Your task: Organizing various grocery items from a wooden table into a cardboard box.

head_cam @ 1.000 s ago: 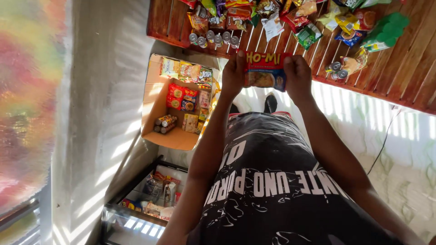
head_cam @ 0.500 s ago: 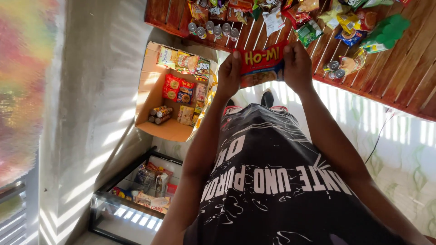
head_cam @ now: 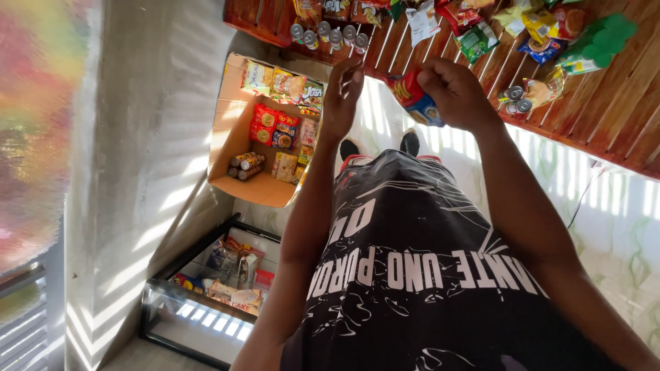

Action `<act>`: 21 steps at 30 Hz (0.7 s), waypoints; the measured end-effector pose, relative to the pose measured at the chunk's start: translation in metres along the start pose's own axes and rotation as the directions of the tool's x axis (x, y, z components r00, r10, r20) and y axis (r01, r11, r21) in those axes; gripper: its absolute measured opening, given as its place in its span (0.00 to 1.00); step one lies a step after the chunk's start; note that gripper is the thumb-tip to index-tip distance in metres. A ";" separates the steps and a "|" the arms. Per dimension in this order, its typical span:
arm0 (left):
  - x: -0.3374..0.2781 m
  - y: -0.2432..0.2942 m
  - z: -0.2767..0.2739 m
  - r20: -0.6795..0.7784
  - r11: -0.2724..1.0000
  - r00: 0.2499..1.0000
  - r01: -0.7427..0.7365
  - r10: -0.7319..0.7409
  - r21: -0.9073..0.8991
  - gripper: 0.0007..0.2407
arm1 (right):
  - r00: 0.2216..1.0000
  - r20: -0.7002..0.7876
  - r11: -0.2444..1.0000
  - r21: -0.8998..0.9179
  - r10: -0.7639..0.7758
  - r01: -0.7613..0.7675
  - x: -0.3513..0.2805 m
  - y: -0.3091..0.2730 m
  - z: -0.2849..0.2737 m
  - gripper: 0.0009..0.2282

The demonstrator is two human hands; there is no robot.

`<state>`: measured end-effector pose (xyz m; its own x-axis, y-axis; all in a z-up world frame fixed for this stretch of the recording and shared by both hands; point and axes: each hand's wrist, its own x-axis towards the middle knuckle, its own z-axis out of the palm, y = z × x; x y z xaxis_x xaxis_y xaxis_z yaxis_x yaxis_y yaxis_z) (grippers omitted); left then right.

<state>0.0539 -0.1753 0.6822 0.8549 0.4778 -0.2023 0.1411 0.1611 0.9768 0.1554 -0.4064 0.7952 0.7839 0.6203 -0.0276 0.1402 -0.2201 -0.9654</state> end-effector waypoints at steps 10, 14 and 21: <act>-0.025 0.068 0.034 0.597 0.986 0.797 0.160 -0.096 -0.055 0.19 | 0.995 -0.005 0.995 -0.025 -0.098 0.098 0.029 -0.023 -0.016 0.10; -0.034 0.054 0.034 0.174 0.832 0.945 0.325 -0.276 -0.450 0.17 | 0.963 0.232 0.960 0.211 0.134 -0.185 -0.003 0.013 -0.003 0.15; -0.027 0.009 -0.009 0.188 0.696 0.929 0.363 -0.318 -0.620 0.13 | 0.896 0.254 0.913 0.095 0.364 -0.398 -0.062 0.040 0.031 0.11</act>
<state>0.0277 -0.1789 0.6960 0.8432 0.2307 -0.4856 0.0994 0.8208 0.5626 0.0937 -0.4307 0.7504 0.5999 0.6668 -0.4421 -0.2412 -0.3762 -0.8946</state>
